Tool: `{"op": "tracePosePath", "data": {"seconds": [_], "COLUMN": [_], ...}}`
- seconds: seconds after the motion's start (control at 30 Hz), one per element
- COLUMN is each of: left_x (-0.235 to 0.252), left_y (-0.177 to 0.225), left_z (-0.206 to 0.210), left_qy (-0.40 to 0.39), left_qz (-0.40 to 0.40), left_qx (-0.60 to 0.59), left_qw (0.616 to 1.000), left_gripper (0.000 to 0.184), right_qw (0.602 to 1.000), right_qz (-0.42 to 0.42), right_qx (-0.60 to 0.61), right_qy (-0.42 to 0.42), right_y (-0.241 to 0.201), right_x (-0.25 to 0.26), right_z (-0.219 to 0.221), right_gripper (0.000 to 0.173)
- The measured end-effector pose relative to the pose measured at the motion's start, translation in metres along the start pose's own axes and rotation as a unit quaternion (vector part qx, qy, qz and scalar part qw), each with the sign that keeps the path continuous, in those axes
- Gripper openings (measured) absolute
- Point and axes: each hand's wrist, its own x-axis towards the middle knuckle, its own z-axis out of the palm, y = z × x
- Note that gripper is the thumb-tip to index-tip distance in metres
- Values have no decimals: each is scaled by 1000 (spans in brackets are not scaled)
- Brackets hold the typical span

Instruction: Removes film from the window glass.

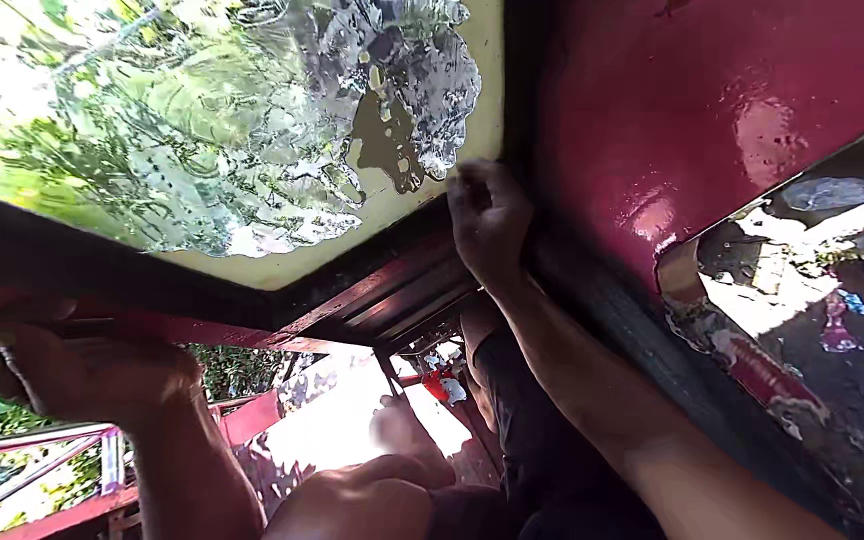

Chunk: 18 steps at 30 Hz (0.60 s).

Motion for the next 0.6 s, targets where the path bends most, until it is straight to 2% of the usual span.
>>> {"op": "tracePosePath", "data": {"seconds": [0.17,0.47,0.6], "left_x": [-5,-9,-10], "left_y": [-2,-5,-4], "left_z": [2,3,5], "left_qy": [9,26,31], "left_qz": [-24,-32,-23], "left_qx": [36,29,37], "left_qw": [999,999,999], "left_gripper": [32,34,33], "right_qw": [996,990,991], "right_qz": [-19,25,28], "right_qx": [7,-3,-31], "right_qy": [88,140,128], "right_y": [1,-8,-14], "right_x": [8,7,10], "right_z": [33,46,50], "right_gripper": [17,11,12]}}
